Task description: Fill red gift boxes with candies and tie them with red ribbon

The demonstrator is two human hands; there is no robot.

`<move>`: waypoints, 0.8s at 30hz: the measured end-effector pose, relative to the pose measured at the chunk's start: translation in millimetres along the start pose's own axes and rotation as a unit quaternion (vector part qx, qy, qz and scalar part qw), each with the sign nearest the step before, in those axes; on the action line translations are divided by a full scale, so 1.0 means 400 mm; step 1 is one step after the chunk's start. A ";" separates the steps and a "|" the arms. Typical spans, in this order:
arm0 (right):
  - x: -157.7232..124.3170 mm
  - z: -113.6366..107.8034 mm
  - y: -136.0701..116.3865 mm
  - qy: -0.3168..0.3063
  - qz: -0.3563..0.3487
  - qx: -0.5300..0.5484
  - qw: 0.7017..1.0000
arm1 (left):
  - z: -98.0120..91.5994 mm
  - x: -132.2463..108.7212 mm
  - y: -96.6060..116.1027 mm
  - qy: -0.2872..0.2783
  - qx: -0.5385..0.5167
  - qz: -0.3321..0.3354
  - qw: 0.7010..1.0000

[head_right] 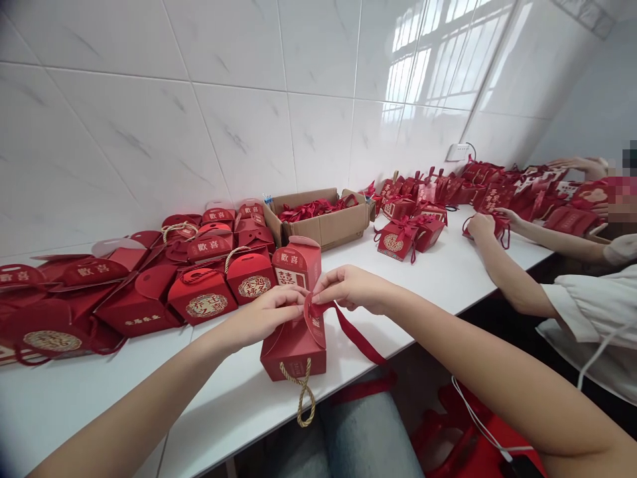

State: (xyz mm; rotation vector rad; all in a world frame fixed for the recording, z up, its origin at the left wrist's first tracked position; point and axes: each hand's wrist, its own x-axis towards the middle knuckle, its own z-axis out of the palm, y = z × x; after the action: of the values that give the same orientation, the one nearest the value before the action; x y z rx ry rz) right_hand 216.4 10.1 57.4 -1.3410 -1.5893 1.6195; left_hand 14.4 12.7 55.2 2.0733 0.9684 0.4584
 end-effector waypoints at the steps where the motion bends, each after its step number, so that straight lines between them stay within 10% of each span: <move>1: 0.002 0.000 0.001 -0.002 0.001 0.003 1.000 | 0.001 0.000 0.000 -0.001 -0.007 -0.001 1.000; 24: 0.005 0.015 0.019 -0.017 0.019 0.012 1.000 | 0.002 0.010 -0.006 -0.011 -0.047 -0.010 0.999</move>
State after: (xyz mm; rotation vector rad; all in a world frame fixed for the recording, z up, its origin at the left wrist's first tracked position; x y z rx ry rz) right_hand 212.5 7.4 48.6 -1.3452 -1.5671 1.6883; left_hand 16.1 16.3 52.8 1.9785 0.9373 0.4620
